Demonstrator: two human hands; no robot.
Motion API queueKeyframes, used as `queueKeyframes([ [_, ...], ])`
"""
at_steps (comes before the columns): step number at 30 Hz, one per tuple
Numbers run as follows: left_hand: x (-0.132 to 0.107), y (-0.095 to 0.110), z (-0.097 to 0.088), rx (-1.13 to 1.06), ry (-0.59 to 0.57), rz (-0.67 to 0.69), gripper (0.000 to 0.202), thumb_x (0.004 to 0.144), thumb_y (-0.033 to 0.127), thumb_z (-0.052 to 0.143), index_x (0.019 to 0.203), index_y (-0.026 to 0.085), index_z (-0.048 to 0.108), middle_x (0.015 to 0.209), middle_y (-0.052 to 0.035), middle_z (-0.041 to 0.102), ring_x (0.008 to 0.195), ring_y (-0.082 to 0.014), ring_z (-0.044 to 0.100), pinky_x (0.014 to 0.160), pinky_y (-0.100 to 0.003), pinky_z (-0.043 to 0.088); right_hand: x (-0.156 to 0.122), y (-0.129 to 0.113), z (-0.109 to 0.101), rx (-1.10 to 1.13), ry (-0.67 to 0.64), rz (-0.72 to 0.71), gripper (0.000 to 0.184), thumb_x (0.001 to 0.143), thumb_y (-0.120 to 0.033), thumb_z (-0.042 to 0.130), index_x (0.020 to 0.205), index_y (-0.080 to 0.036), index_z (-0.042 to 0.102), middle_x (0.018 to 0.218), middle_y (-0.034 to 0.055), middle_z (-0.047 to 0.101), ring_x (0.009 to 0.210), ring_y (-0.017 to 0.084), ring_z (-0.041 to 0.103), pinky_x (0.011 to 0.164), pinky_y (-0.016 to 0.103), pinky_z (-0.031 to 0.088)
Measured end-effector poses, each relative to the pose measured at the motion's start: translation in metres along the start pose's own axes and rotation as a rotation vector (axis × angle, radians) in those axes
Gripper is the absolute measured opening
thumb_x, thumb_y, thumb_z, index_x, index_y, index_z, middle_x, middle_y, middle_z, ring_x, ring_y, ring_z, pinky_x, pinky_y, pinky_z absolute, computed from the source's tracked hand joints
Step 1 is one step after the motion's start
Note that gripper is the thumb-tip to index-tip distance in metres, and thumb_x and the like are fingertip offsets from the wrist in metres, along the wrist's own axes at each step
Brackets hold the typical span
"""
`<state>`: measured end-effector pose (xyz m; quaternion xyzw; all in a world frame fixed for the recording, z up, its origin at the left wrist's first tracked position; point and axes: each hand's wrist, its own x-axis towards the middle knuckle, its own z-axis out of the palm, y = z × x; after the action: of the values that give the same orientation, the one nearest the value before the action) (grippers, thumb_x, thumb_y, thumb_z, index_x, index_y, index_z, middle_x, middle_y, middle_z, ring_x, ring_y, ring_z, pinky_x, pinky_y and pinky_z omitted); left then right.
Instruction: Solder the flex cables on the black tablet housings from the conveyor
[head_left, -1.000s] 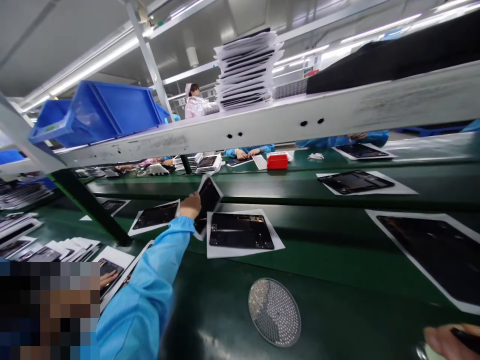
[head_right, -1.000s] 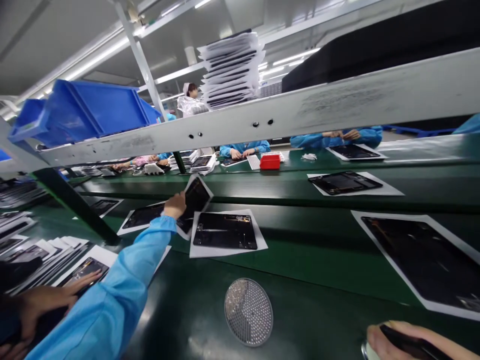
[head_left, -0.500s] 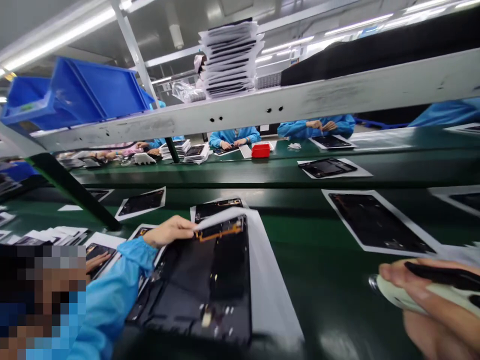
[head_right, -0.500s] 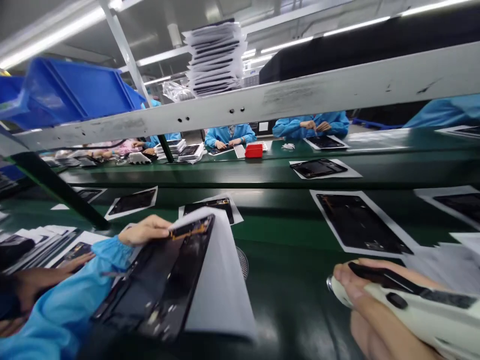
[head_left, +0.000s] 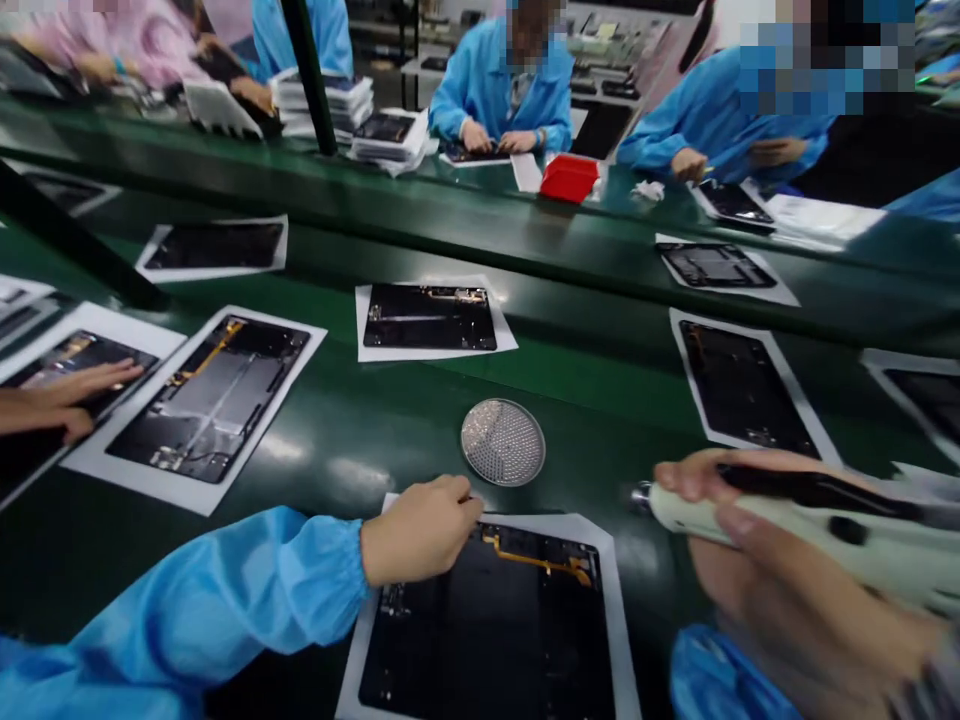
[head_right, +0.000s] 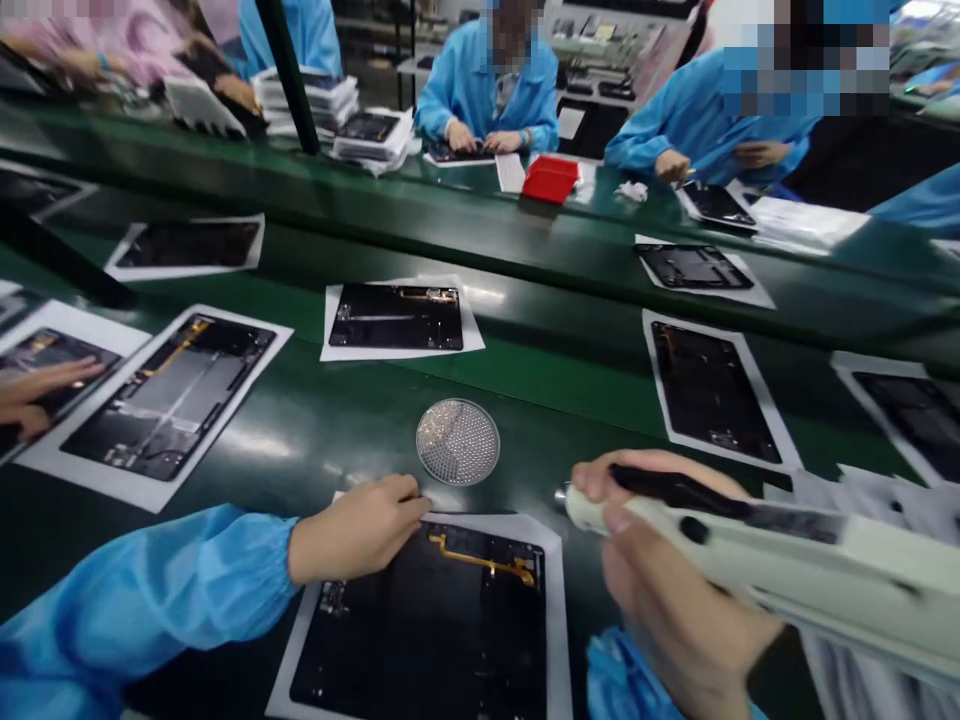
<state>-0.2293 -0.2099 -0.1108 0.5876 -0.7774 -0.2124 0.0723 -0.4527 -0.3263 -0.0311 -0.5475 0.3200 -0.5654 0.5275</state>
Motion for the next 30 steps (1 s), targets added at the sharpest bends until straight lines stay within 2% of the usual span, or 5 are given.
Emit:
queueKeyframes([
  [5, -0.006, 0.005, 0.013, 0.274, 0.391, 0.122, 0.023, 0.092, 0.009, 0.049, 0.111, 0.007, 0.062, 0.099, -0.0140, 0.060, 0.087, -0.0257, 0.055, 0.071, -0.038, 0.048, -0.004, 0.039, 0.043, -0.028, -0.166, 0.102, 0.027, 0.071, -0.013, 0.073, 0.097, -0.022, 0.070, 0.073, 0.0017, 0.065, 0.072, 0.019, 0.064, 0.074, 0.041, 0.053],
  [8, -0.004, 0.005, 0.020, 0.273, 0.530, 0.206, 0.014, 0.094, 0.008, 0.047, 0.092, 0.010, 0.062, 0.085, -0.0091, 0.056, 0.076, -0.0218, 0.052, 0.064, -0.035, 0.042, -0.005, 0.055, 0.057, -0.048, -0.164, 0.094, 0.026, 0.073, -0.011, 0.070, 0.097, -0.021, 0.070, 0.072, 0.0009, 0.064, 0.071, 0.018, 0.063, 0.074, 0.040, 0.053],
  [12, -0.001, 0.002, 0.029, 0.201, 0.513, 0.219, 0.017, 0.094, 0.010, 0.050, 0.079, 0.013, 0.059, 0.078, -0.0069, 0.052, 0.073, -0.0211, 0.049, 0.061, -0.034, 0.040, -0.009, 0.061, 0.063, -0.020, -0.188, 0.111, 0.026, 0.075, -0.009, 0.068, 0.097, -0.021, 0.071, 0.070, 0.0005, 0.062, 0.068, 0.017, 0.060, 0.068, 0.037, 0.053],
  [16, 0.000, 0.000, 0.034, 0.138, 0.484, 0.191, 0.013, 0.092, 0.012, 0.053, 0.081, 0.012, 0.060, 0.079, -0.0071, 0.052, 0.074, -0.0223, 0.049, 0.060, -0.035, 0.041, -0.013, 0.062, 0.063, -0.004, -0.270, 0.076, 0.025, 0.077, -0.009, 0.067, 0.099, -0.021, 0.072, 0.070, 0.0008, 0.062, 0.066, 0.016, 0.059, 0.063, 0.035, 0.052],
  [30, 0.002, 0.000, 0.034, 0.101, 0.480, 0.176, 0.022, 0.096, 0.010, 0.048, 0.078, 0.013, 0.060, 0.078, -0.0070, 0.052, 0.074, -0.0218, 0.048, 0.060, -0.035, 0.040, -0.015, 0.070, 0.064, -0.014, -0.257, 0.069, 0.025, 0.076, -0.010, 0.067, 0.099, -0.022, 0.072, 0.069, 0.0004, 0.061, 0.065, 0.018, 0.058, 0.062, 0.038, 0.052],
])
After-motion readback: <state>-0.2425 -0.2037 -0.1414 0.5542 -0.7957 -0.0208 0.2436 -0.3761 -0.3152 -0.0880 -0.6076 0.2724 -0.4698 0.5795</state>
